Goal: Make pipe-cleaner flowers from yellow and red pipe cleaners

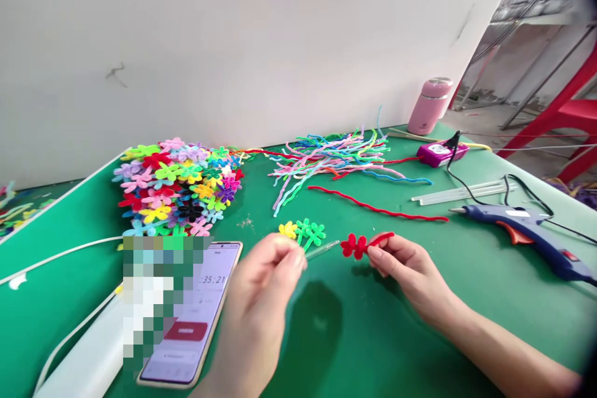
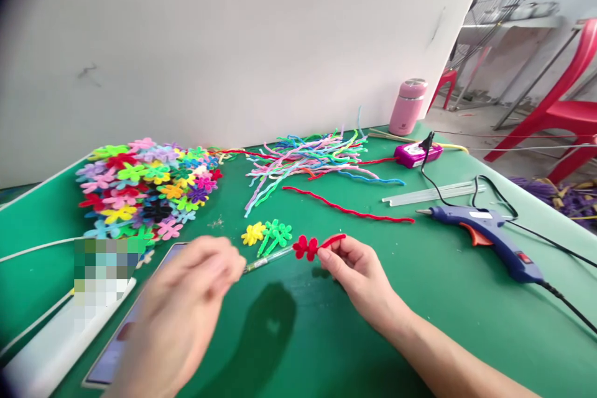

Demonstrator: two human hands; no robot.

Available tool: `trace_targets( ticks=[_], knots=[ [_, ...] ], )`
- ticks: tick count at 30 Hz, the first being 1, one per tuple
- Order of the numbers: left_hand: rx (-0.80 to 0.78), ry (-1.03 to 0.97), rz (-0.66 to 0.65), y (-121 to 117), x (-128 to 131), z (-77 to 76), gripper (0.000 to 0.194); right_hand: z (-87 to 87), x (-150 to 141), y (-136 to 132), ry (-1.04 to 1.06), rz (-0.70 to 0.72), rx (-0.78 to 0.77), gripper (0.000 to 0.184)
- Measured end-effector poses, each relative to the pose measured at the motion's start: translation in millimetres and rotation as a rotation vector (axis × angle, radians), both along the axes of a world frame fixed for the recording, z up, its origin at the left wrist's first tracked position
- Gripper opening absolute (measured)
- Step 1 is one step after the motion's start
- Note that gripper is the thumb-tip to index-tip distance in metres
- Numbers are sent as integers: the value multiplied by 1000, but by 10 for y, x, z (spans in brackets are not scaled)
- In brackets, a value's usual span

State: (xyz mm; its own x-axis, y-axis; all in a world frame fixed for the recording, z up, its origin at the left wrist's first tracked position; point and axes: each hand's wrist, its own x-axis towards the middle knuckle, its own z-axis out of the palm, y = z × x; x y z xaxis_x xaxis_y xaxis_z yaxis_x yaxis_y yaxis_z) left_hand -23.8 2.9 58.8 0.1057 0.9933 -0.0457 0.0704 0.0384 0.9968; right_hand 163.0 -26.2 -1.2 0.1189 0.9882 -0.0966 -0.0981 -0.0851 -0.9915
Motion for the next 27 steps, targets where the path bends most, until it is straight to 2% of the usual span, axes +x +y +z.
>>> trace_targets(
  ticks=[3,5,9,11,15,17,19,21,24,27],
  knots=[
    [-66,-38,-135,79,189,-173,12,9,6,17,-1,-6,-17,30],
    [-145,-31,-177,111,291,-272,16,7,8,26,4,5,-22,31],
    [-206,-68,-404,117,372,-370,18,1,-13,22,26,65,-5,29],
    [-200,-91,-464,104,367,-394,21,-3,-35,10,25,109,6,29],
    [-241,-134,-423,86,324,-437,24,-17,-47,-12,-62,174,6,32],
    [-312,-209,-384,83,299,-452,22,-29,-21,-16,-173,116,36,30],
    [-378,-291,-338,81,277,-462,21,-40,18,-17,-348,-4,159,18],
    [-436,-357,-300,78,263,-468,20,-44,52,-18,-552,-88,352,8],
    [-509,-428,-269,68,261,-481,19,-36,69,-21,-793,-54,571,27],
    [-552,-465,-283,49,273,-500,18,-22,56,-21,-936,42,661,26]
  ],
)
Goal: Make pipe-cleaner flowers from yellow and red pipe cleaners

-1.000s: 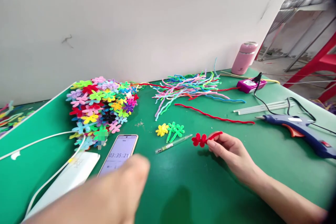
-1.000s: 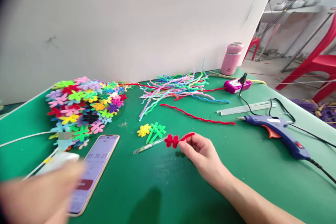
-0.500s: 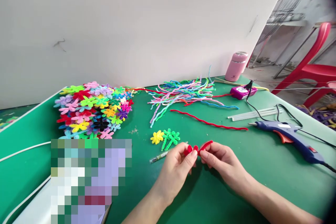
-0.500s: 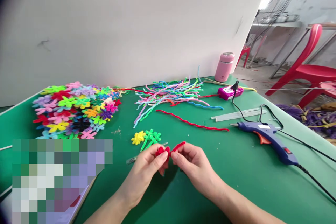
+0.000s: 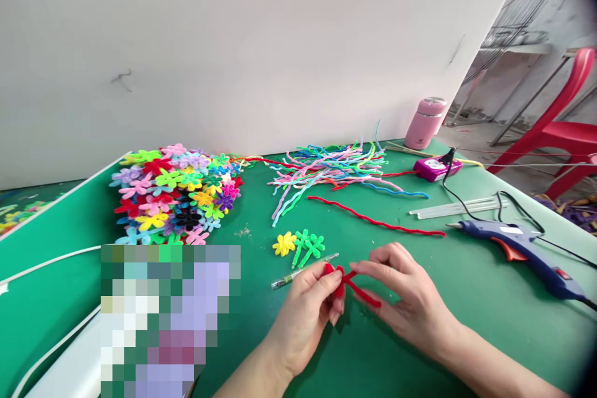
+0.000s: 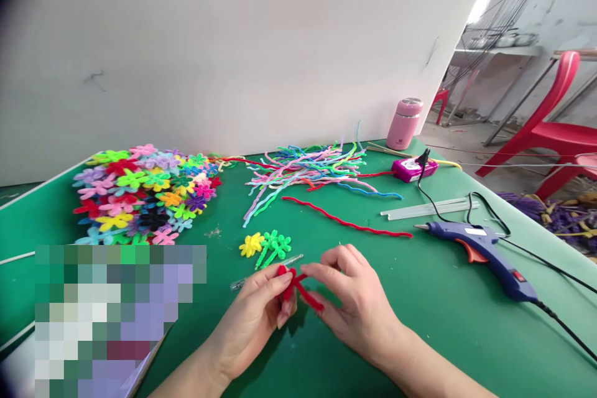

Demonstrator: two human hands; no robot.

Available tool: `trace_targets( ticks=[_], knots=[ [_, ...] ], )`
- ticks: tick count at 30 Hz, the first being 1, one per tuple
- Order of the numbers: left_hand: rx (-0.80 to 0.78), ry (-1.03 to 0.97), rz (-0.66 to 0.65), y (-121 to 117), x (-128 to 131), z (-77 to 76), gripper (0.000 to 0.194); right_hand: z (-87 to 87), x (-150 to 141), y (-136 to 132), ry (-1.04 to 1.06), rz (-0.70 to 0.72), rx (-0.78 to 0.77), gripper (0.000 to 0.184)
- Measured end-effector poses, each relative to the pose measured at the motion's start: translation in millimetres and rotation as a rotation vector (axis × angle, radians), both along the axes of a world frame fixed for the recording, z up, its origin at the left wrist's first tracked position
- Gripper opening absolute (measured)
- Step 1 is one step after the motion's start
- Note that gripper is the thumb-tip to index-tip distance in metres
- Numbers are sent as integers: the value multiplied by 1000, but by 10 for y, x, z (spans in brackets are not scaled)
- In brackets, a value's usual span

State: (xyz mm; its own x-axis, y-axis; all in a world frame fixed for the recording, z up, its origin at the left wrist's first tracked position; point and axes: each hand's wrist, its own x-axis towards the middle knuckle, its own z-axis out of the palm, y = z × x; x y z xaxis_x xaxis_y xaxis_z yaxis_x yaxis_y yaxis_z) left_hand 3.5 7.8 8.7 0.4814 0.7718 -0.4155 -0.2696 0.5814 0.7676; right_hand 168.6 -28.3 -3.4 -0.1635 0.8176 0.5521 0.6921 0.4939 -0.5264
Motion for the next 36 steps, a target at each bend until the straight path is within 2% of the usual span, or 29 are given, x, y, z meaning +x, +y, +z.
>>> trace_targets(
  ticks=[7,12,15,20,24,27,28,30,36],
  knots=[
    [-10,-35,-129,-48,18,-10,21,20,-19,-20,-129,68,54,10],
    [73,32,-145,-80,25,-26,25,29,-39,-40,-48,112,-3,9],
    [235,116,-160,-99,15,-28,25,19,-58,-51,89,135,-132,11],
    [562,357,-196,-146,-6,15,26,12,-117,-72,408,150,-440,23],
    [955,607,-179,-181,-27,28,22,27,-185,-77,803,144,-778,32],
    [1193,681,-222,-187,-53,24,21,30,-203,-75,1049,150,-984,34],
    [1201,680,-226,-186,-59,26,21,27,-200,-74,1075,155,-1008,34],
    [1100,636,-221,-182,-60,38,21,17,-184,-75,1059,156,-1008,34],
    [580,349,-200,-144,-19,56,24,54,-147,-76,895,158,-941,35]
  ],
)
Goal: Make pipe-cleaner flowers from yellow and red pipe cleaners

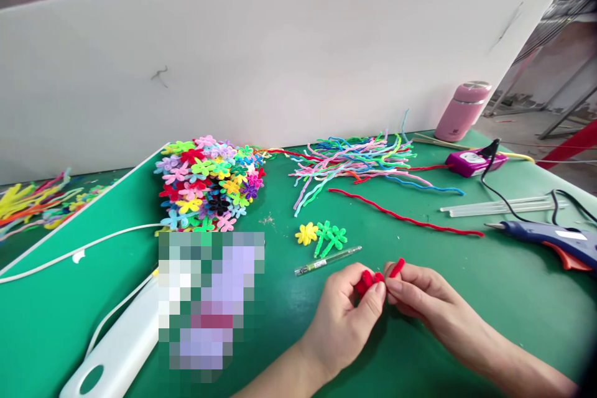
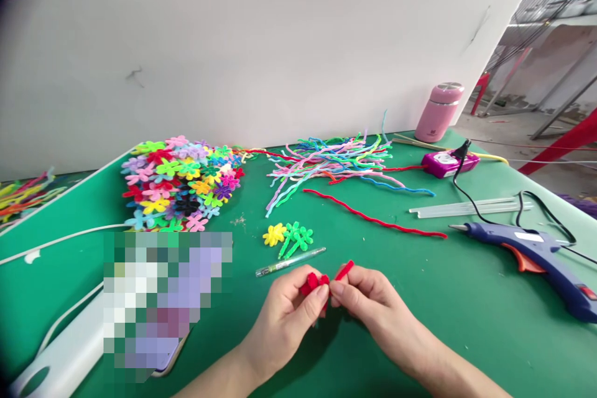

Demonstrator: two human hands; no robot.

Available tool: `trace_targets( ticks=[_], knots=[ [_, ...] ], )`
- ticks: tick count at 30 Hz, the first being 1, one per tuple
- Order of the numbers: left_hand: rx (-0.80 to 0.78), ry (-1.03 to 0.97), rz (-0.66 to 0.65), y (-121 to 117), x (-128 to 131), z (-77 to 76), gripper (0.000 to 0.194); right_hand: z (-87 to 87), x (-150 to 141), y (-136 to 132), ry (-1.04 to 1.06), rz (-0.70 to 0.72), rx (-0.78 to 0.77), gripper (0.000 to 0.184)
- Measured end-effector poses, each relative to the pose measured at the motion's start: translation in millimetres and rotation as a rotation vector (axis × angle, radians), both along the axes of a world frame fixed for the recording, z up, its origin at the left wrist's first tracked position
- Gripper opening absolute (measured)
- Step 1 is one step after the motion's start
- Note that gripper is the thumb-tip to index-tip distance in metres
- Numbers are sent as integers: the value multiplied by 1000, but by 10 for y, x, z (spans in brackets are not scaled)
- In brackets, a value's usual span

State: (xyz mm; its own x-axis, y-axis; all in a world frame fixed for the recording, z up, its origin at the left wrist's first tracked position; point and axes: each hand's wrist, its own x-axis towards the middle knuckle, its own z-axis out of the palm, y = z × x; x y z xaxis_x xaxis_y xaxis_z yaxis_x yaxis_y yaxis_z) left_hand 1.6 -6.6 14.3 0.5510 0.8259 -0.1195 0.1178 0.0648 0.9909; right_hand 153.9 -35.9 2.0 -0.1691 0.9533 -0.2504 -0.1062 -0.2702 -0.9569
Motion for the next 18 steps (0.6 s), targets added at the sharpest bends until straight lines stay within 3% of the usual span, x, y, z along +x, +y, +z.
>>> trace_targets(
  ticks=[3,5,8,9,12,18],
  knots=[
    [-185,-129,86,37,2,-45,23,33,31,14,-124,21,84,39],
    [-277,-211,146,66,-2,-76,22,18,66,24,-258,-49,190,36],
    [-388,-294,192,103,0,-94,20,-46,125,37,-504,-218,475,10],
    [-422,-312,196,111,4,-92,20,-65,142,40,-578,-234,583,14],
    [-488,-330,193,116,19,-81,21,-83,164,53,-749,-147,814,26],
    [-541,-291,110,86,30,-79,23,-27,137,70,-921,-45,995,11]
  ],
)
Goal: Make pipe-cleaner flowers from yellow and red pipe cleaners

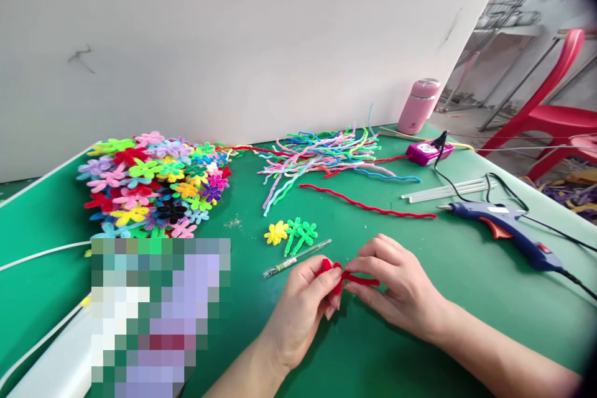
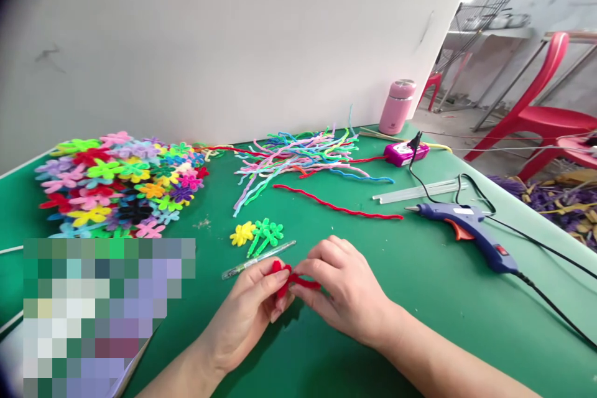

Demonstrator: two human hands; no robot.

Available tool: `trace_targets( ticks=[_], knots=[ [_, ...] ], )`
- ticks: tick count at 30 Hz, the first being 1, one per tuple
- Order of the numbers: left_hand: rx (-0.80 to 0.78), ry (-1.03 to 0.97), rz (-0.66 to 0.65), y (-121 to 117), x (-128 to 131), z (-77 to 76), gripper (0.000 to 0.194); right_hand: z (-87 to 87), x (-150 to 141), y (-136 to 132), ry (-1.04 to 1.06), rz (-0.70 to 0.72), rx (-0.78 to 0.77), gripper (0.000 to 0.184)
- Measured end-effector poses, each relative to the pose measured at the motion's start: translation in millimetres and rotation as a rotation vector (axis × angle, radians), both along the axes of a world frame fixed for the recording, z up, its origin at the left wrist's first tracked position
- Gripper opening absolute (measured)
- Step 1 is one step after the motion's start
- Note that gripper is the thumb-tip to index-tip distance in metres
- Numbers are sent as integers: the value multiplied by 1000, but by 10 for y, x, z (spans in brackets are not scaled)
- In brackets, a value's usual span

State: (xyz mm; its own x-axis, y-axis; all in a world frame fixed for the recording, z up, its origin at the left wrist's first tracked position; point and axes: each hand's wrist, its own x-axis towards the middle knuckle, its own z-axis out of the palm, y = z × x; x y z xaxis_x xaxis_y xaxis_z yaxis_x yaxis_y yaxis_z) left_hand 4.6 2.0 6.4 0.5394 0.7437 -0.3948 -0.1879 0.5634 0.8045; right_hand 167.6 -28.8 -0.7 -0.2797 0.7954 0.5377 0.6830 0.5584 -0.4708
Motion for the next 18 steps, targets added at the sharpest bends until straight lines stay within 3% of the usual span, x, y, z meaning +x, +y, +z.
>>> trace_targets(
  ticks=[12,18],
  knots=[
    [5,-29,-137,-21,-10,6,24,0,5,-25,100,113,-113,10],
    [117,36,-143,-34,11,17,23,30,-20,-47,301,95,-300,19]
  ],
)
